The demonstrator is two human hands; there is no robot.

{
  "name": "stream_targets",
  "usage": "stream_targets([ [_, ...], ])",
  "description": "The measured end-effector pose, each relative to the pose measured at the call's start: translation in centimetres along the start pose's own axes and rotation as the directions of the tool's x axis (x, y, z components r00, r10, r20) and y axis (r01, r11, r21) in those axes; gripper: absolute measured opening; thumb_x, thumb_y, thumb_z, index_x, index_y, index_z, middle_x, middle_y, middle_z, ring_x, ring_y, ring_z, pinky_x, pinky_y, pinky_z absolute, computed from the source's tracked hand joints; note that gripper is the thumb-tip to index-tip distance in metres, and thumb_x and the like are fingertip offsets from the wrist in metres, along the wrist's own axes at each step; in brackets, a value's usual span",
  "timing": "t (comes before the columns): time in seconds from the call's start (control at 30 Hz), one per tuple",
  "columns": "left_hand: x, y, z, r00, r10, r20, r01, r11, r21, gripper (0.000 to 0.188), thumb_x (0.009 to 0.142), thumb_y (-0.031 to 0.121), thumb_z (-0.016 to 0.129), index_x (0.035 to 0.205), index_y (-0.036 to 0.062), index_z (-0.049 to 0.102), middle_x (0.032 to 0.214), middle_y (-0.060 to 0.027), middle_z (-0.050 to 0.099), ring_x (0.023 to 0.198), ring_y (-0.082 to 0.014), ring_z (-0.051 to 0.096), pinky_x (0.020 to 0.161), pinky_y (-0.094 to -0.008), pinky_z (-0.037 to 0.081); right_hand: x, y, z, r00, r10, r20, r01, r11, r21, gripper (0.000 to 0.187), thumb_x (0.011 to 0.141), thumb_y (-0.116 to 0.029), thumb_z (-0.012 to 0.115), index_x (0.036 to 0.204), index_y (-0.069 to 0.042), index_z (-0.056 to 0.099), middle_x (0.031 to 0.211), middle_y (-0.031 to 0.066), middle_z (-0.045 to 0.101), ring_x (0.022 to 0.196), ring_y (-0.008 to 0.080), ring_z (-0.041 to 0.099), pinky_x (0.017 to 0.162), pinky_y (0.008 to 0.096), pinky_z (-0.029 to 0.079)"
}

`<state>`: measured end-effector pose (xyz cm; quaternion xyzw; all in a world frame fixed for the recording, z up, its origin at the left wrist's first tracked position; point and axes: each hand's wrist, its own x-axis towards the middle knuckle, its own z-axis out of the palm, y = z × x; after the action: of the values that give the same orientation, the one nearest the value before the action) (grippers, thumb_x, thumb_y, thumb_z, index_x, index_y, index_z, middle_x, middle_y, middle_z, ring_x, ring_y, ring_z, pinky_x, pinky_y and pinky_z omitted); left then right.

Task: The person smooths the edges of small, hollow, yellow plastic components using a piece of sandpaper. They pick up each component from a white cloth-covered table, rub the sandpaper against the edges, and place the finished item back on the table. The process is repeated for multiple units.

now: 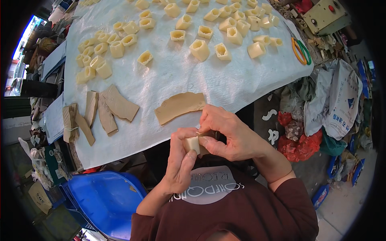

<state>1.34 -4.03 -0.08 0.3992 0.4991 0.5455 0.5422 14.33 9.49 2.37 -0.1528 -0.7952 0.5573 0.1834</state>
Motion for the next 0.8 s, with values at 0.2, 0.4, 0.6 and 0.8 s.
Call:
stream_targets([
  [0.2, 0.3, 0.2, 0.4, 1.000, -0.007, -0.015, 0.005, 0.991, -0.135, 0.031, 0.087, 0.011, 0.034, 0.116, 0.0049, 0.027, 0.118, -0.0126, 0.035, 0.104, -0.0184, 0.043, 0.087, -0.0336, 0.040, -0.2, -0.1, 0.4, 1.000, 0.001, -0.009, -0.001, 1.000, -0.009, 0.020, 0.070, -0.012, 0.060, 0.085, -0.004, 0.051, 0.085, 0.0068, 0.045, 0.083, 0.0230, 0.046, 0.080, 0.0343, 0.034],
  [0.4, 0.4, 0.2, 0.4, 0.999, -0.028, -0.043, 0.018, 0.974, -0.227, 0.031, 0.087, 0.012, 0.036, 0.116, 0.0049, 0.028, 0.118, -0.0118, 0.035, 0.108, -0.0189, 0.041, 0.091, -0.0352, 0.038, -0.1, -0.2, 0.4, 0.998, 0.060, 0.013, -0.061, 0.996, 0.061, 0.028, 0.069, -0.012, 0.061, 0.092, -0.005, 0.047, 0.088, 0.0084, 0.044, 0.086, 0.0247, 0.045, 0.082, 0.0344, 0.034],
  [0.6, 0.7, 0.0, 0.7, 0.997, -0.034, -0.074, 0.003, 0.919, -0.393, 0.031, 0.088, 0.014, 0.039, 0.116, 0.0053, 0.029, 0.113, -0.0086, 0.037, 0.107, -0.0177, 0.041, 0.090, -0.0342, 0.038, -0.2, 0.2, 0.8, 0.999, 0.042, 0.007, -0.042, 0.998, 0.050, 0.037, 0.067, -0.009, 0.062, 0.100, -0.006, 0.047, 0.094, 0.0087, 0.044, 0.092, 0.0249, 0.045, 0.084, 0.0350, 0.033],
  [0.8, 1.1, 0.5, 0.3, 0.996, 0.001, -0.089, -0.034, 0.929, -0.369, 0.030, 0.089, 0.021, 0.041, 0.114, 0.0069, 0.032, 0.114, -0.0100, 0.040, 0.106, -0.0182, 0.042, 0.089, -0.0347, 0.038, -0.3, 0.3, 0.8, 1.000, 0.029, 0.008, -0.030, 0.996, 0.084, 0.048, 0.065, -0.014, 0.069, 0.107, -0.007, 0.047, 0.101, 0.0088, 0.045, 0.100, 0.0251, 0.044, 0.090, 0.0365, 0.030],
])
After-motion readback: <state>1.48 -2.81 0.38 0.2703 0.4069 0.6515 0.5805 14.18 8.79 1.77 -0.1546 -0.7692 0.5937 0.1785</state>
